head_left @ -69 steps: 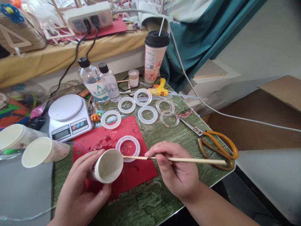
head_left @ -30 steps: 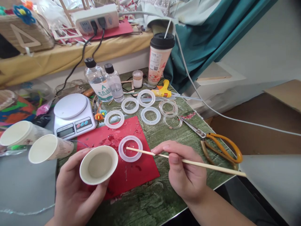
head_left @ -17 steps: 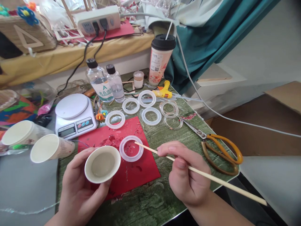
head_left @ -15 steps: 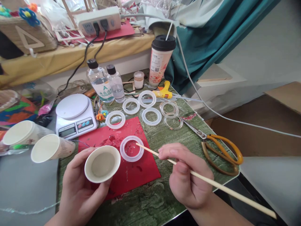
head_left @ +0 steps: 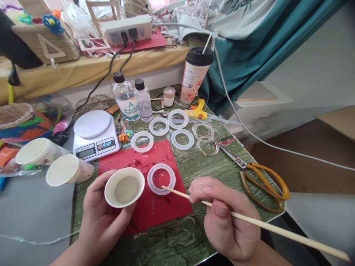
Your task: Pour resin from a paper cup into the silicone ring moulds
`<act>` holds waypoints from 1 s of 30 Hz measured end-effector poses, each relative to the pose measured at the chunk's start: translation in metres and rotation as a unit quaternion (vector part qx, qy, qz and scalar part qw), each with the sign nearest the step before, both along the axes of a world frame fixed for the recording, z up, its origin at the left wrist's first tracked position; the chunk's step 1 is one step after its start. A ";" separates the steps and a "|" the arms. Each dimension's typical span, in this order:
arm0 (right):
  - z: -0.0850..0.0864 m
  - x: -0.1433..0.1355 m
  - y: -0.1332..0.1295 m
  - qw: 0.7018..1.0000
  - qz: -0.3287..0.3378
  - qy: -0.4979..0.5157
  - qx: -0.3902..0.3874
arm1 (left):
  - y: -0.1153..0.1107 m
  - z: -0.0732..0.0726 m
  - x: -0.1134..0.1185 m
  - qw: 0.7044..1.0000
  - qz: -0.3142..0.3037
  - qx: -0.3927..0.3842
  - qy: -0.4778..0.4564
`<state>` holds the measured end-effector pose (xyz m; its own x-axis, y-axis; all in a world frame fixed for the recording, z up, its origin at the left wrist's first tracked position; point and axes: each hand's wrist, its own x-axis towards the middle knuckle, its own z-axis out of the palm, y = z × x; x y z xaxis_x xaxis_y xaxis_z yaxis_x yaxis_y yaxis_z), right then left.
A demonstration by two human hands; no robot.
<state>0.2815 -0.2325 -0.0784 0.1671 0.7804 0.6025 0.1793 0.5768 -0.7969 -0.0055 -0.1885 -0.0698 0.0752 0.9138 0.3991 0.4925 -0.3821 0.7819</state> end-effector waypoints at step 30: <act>0.026 0.001 0.010 0.995 0.022 -0.091 0.039 | -0.005 -0.007 -0.004 1.000 -0.008 -0.025 0.010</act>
